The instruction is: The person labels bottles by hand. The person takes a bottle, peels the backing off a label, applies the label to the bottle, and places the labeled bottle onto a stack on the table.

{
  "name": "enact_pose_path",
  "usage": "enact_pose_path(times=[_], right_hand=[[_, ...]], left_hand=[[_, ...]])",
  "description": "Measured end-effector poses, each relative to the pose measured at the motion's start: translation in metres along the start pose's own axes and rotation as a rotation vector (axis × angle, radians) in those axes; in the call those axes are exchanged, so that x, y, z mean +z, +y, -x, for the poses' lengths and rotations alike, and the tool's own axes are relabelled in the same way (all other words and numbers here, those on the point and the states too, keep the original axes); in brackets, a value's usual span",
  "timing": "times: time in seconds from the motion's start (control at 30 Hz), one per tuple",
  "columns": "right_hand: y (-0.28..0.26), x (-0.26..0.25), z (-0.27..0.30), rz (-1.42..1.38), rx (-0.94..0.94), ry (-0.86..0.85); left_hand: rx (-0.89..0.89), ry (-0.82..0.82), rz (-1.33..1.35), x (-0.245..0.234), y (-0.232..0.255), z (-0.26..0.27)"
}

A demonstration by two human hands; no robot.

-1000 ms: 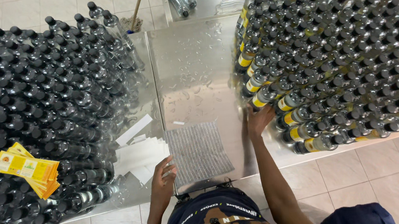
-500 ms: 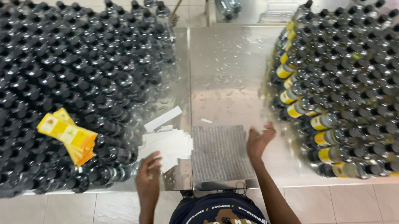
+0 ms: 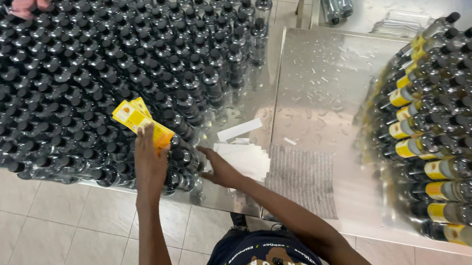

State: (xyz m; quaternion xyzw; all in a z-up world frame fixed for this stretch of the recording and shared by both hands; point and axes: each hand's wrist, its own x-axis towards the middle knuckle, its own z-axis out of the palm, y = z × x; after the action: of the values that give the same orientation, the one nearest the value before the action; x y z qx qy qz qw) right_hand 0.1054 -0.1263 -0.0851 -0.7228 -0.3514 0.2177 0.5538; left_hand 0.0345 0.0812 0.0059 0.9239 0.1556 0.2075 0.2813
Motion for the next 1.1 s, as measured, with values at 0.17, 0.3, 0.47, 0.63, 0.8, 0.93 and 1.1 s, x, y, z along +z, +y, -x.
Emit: enact_pose_path(times=[0.17, 0.3, 0.47, 0.63, 0.8, 0.93, 1.1], right_hand=[[-0.018, 0.034, -0.025, 0.072, 0.077, 0.014], [-0.014, 0.036, -0.025, 0.126, 0.07, 0.063], [-0.016, 0.029, -0.007, -0.079, 0.26, 0.152], [-0.002, -0.006, 0.047, -0.138, 0.353, 0.322], [0.025, -0.071, 0.127, -0.022, 0.551, 0.572], [0.054, -0.121, 0.179, 0.25, 0.842, 0.619], [0.07, -0.148, 0.208, 0.449, 0.964, 0.535]], left_hand=[[0.087, 0.068, -0.162, 0.023, -0.029, 0.013], [0.125, 0.188, -0.163, 0.025, -0.042, 0.017], [-0.094, 0.18, 0.125, 0.017, -0.041, 0.021], [-0.04, 0.338, 0.017, 0.011, -0.057, 0.013], [0.187, 0.66, -0.06, -0.018, -0.022, 0.007], [0.222, 0.771, 0.354, -0.043, 0.05, 0.016], [-0.175, 0.595, 0.579, 0.023, 0.1, 0.051]])
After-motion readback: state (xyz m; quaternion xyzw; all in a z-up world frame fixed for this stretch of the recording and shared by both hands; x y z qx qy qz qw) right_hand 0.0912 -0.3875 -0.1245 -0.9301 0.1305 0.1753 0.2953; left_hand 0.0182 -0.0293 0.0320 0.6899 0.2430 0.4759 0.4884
